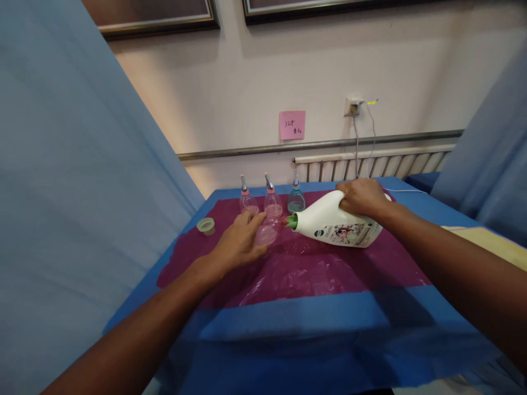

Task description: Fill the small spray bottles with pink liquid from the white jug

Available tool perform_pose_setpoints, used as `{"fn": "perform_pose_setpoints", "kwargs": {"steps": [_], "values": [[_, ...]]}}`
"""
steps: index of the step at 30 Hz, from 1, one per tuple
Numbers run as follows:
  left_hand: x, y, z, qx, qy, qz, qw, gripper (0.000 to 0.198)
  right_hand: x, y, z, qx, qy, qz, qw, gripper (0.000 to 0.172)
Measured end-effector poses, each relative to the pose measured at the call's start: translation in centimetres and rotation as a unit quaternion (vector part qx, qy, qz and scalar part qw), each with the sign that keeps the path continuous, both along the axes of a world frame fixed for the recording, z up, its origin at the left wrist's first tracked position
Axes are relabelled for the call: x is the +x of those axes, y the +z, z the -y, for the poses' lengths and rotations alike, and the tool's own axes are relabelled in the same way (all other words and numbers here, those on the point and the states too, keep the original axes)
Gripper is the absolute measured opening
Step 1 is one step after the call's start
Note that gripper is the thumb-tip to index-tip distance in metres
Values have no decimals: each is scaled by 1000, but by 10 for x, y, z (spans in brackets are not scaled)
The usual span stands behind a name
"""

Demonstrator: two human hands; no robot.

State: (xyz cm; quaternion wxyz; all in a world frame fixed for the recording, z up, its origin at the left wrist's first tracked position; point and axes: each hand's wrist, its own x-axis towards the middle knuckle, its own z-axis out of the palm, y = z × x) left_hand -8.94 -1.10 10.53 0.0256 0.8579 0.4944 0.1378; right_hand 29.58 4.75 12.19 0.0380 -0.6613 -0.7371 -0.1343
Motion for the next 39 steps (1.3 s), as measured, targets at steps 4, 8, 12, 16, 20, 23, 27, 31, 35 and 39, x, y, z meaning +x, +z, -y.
{"fn": "perform_pose_setpoints", "kwargs": {"steps": [4,8,12,16,20,23,27,31,35,39], "values": [[0,1,-3,23,-7,-22,999,80,0,1,1,-6,1,-3,1000,35],[0,3,-5,38,-7,-53,998,81,0,1,2,-6,-3,-7,1000,37],[1,7,-6,53,-16,-53,997,79,0,0,1,1,1,-5,1000,38],[6,12,-4,67,-4,-94,993,80,0,0,-1,-1,6,1,1000,37],[9,16,-2,70,8,-119,990,77,-1,1,0,-2,6,2,1000,38],[10,18,-1,76,7,-119,990,78,-3,3,1,-7,4,3,1000,38],[9,19,-1,81,10,-133,988,80,-4,4,1,-10,5,3,1000,36],[9,18,-1,85,8,-136,987,77,-4,3,0,-1,8,8,1000,34],[11,19,-1,80,5,-125,989,78,-3,2,-1,8,15,11,1000,33],[13,22,-1,83,1,-150,985,76,-3,3,-2,2,14,11,1000,34]]}}
